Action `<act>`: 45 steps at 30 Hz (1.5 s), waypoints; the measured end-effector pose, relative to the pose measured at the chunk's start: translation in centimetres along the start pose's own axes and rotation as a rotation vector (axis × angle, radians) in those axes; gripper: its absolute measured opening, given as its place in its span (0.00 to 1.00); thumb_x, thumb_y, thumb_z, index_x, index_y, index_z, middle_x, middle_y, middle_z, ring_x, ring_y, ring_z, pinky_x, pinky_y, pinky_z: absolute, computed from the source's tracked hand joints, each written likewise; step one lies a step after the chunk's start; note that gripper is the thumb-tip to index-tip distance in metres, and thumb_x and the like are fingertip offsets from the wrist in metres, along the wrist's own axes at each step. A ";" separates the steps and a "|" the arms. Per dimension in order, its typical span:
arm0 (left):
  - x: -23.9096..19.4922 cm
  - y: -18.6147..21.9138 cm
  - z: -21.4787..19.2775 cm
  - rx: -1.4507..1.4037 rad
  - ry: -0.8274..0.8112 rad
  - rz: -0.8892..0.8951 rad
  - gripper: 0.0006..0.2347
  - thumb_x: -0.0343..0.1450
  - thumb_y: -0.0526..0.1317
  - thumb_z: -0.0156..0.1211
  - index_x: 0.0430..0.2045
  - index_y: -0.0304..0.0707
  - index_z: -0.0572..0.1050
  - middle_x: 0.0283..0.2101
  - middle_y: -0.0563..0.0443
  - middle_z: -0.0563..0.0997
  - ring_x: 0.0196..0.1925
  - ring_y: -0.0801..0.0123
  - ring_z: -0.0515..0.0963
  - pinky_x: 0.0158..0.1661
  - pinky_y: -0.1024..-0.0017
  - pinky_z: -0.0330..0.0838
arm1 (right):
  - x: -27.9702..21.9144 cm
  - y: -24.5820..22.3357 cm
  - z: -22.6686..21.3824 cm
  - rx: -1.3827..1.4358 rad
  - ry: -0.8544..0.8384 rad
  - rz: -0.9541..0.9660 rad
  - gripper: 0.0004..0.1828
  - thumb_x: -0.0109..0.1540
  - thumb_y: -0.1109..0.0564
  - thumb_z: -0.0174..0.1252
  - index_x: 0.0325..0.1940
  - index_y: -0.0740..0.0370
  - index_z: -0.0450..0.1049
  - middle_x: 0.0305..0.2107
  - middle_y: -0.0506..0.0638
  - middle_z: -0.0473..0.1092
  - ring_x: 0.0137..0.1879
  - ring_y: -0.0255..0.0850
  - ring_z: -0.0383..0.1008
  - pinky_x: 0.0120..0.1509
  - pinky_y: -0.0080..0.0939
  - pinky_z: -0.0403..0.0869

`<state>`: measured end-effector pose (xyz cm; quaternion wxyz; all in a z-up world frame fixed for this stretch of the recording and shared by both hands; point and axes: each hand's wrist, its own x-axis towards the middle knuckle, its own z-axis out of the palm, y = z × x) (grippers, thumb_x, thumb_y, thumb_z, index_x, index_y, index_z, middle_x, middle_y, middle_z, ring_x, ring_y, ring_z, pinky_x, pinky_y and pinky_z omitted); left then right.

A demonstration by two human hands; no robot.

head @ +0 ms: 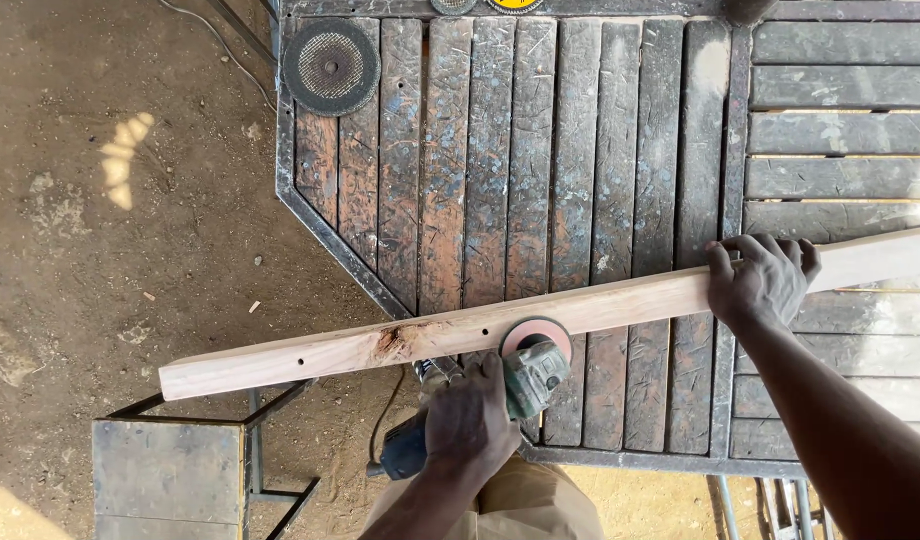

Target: Sanding a wooden plank using an angle grinder with a sanding disc attachment

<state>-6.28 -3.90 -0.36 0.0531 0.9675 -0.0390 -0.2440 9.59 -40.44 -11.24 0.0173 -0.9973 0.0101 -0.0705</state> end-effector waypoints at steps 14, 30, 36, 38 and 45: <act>-9.8 -14.6 -1.4 -0.146 -0.194 -0.700 0.25 0.57 0.54 0.68 0.46 0.54 0.67 0.40 0.44 0.86 0.42 0.41 0.86 0.43 0.47 0.78 | 0.3 -0.9 -0.4 0.003 -0.002 0.033 0.15 0.70 0.38 0.56 0.38 0.43 0.83 0.40 0.46 0.79 0.53 0.51 0.71 0.74 0.51 0.50; 2.3 5.3 -0.9 -0.184 -0.004 0.047 0.33 0.54 0.42 0.76 0.52 0.33 0.67 0.38 0.38 0.81 0.33 0.48 0.85 0.31 0.52 0.81 | 0.1 -0.4 -0.2 -0.013 0.022 -0.016 0.16 0.71 0.40 0.52 0.40 0.45 0.82 0.39 0.47 0.79 0.52 0.52 0.71 0.74 0.51 0.52; -2.3 -2.6 -2.5 -0.312 -0.160 -0.327 0.25 0.62 0.44 0.71 0.50 0.45 0.67 0.40 0.45 0.86 0.37 0.52 0.87 0.40 0.54 0.83 | 0.1 -0.7 -0.2 0.030 0.031 0.011 0.16 0.69 0.40 0.53 0.40 0.45 0.82 0.36 0.48 0.78 0.53 0.52 0.71 0.75 0.51 0.51; -3.5 -4.6 -4.1 -0.280 -0.230 -0.448 0.26 0.62 0.50 0.72 0.50 0.48 0.66 0.42 0.46 0.86 0.40 0.52 0.87 0.45 0.53 0.81 | 0.3 -1.0 -0.5 0.025 0.024 0.017 0.16 0.69 0.39 0.53 0.39 0.45 0.82 0.37 0.48 0.78 0.52 0.52 0.71 0.75 0.52 0.50; -2.8 -5.1 -4.9 -0.249 -0.254 -0.528 0.19 0.60 0.47 0.68 0.41 0.50 0.69 0.36 0.48 0.87 0.38 0.53 0.87 0.44 0.55 0.80 | 0.5 -1.7 -1.3 0.085 0.015 0.048 0.16 0.68 0.39 0.55 0.34 0.47 0.80 0.34 0.47 0.76 0.49 0.52 0.70 0.74 0.55 0.51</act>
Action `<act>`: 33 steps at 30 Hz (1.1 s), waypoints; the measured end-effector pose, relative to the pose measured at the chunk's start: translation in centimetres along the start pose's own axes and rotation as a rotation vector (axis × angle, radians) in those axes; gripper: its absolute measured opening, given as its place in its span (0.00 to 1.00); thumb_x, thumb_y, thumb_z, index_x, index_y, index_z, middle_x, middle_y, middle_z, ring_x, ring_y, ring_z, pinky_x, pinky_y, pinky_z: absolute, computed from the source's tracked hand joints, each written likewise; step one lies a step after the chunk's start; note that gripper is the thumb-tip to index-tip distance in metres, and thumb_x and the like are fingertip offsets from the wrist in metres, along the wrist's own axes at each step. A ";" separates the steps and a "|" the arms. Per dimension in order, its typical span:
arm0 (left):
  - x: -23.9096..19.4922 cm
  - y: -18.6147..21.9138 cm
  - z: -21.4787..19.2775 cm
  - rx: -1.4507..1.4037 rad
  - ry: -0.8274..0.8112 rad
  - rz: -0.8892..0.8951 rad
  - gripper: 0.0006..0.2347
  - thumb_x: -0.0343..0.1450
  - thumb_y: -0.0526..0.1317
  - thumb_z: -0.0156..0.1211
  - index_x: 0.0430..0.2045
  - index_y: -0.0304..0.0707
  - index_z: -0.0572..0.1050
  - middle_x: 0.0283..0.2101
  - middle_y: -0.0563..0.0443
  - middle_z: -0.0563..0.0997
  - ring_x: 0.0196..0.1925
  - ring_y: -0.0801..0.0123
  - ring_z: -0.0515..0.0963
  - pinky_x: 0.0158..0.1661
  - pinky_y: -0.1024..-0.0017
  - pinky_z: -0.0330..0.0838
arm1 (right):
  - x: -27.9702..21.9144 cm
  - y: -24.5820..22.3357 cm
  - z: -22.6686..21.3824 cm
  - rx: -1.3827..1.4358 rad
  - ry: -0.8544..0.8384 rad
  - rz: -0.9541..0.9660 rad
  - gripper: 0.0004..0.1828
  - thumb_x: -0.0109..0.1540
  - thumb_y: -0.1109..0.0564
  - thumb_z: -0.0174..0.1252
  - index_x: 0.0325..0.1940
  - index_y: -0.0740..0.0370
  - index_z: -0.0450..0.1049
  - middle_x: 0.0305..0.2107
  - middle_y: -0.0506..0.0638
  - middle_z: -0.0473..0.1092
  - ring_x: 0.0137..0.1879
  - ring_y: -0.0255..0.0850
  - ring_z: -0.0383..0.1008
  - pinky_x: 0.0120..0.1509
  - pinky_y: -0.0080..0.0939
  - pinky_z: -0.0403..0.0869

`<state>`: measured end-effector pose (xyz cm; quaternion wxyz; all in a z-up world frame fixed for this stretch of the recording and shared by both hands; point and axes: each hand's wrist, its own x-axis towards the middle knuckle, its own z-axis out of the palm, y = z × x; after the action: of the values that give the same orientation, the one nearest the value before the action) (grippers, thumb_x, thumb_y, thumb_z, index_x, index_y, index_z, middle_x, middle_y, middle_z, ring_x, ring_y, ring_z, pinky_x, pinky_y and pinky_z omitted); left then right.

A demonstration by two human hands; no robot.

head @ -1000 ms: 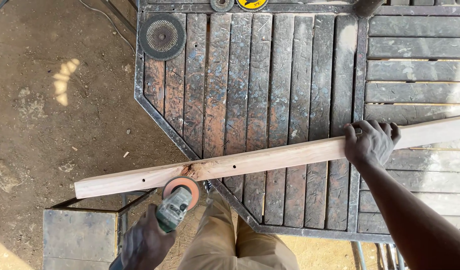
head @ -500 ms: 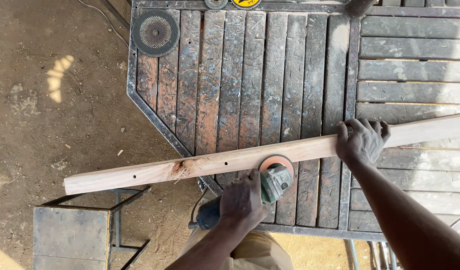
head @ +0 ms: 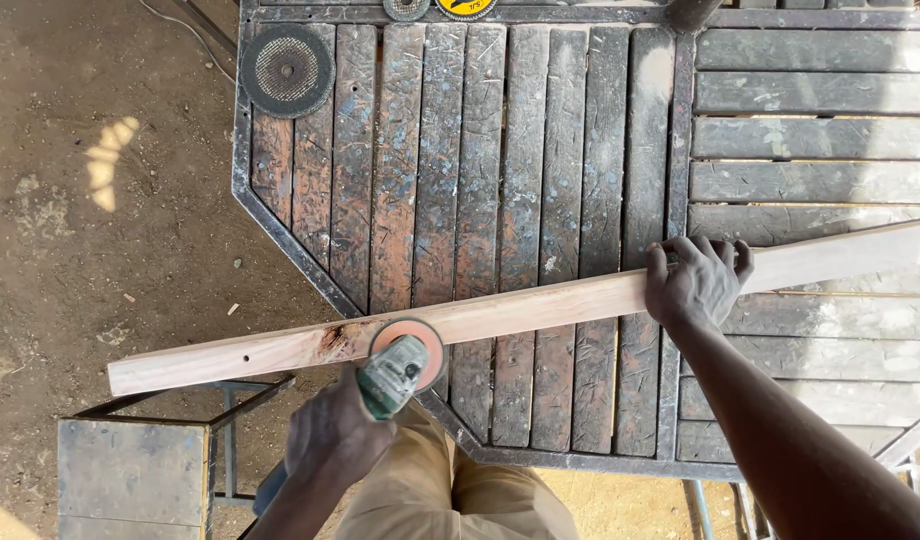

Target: Sanding a wooden plank using an angle grinder with a sanding disc attachment

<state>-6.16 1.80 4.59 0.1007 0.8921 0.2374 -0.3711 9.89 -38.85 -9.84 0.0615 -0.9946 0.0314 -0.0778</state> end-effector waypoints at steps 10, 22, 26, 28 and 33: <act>0.6 15.9 -0.5 -0.072 -0.071 0.441 0.23 0.62 0.37 0.63 0.52 0.31 0.67 0.36 0.32 0.83 0.42 0.41 0.86 0.45 0.47 0.79 | -0.1 -0.5 -1.0 0.092 -0.073 0.119 0.16 0.65 0.34 0.52 0.40 0.39 0.80 0.37 0.46 0.73 0.57 0.46 0.70 0.66 0.48 0.68; -1.4 -3.4 -3.0 -0.132 -0.076 -0.191 0.30 0.63 0.68 0.64 0.51 0.53 0.68 0.48 0.45 0.85 0.49 0.49 0.86 0.51 0.50 0.79 | -0.1 0.9 0.5 -0.008 -0.002 -0.033 0.15 0.69 0.40 0.55 0.35 0.42 0.82 0.36 0.45 0.78 0.50 0.48 0.72 0.75 0.51 0.50; -0.7 -12.6 -3.5 -0.254 0.048 -0.458 0.26 0.60 0.48 0.68 0.54 0.51 0.72 0.46 0.42 0.86 0.45 0.49 0.86 0.42 0.58 0.79 | -0.3 2.3 1.7 -0.090 0.025 -0.076 0.15 0.72 0.39 0.54 0.39 0.41 0.82 0.39 0.44 0.79 0.52 0.49 0.72 0.74 0.48 0.51; 0.2 -16.2 -3.4 -0.289 0.133 -0.540 0.27 0.58 0.49 0.69 0.53 0.52 0.75 0.51 0.39 0.85 0.51 0.43 0.84 0.48 0.54 0.77 | -0.2 3.2 2.7 -0.086 0.010 -0.062 0.15 0.72 0.39 0.54 0.40 0.40 0.83 0.41 0.43 0.80 0.54 0.48 0.73 0.75 0.48 0.50; 1.9 -20.3 -2.6 -0.280 0.157 -0.456 0.29 0.58 0.51 0.65 0.57 0.51 0.71 0.53 0.34 0.83 0.56 0.38 0.81 0.54 0.50 0.73 | -0.1 6.2 5.4 -0.316 0.032 -0.050 0.29 0.84 0.28 0.48 0.53 0.49 0.85 0.48 0.57 0.79 0.61 0.55 0.73 0.79 0.53 0.49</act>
<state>-13.54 20.99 4.98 0.1184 0.8190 0.4881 -0.2774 10.37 -44.36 -15.93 -0.0982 -0.9910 0.0195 -0.0893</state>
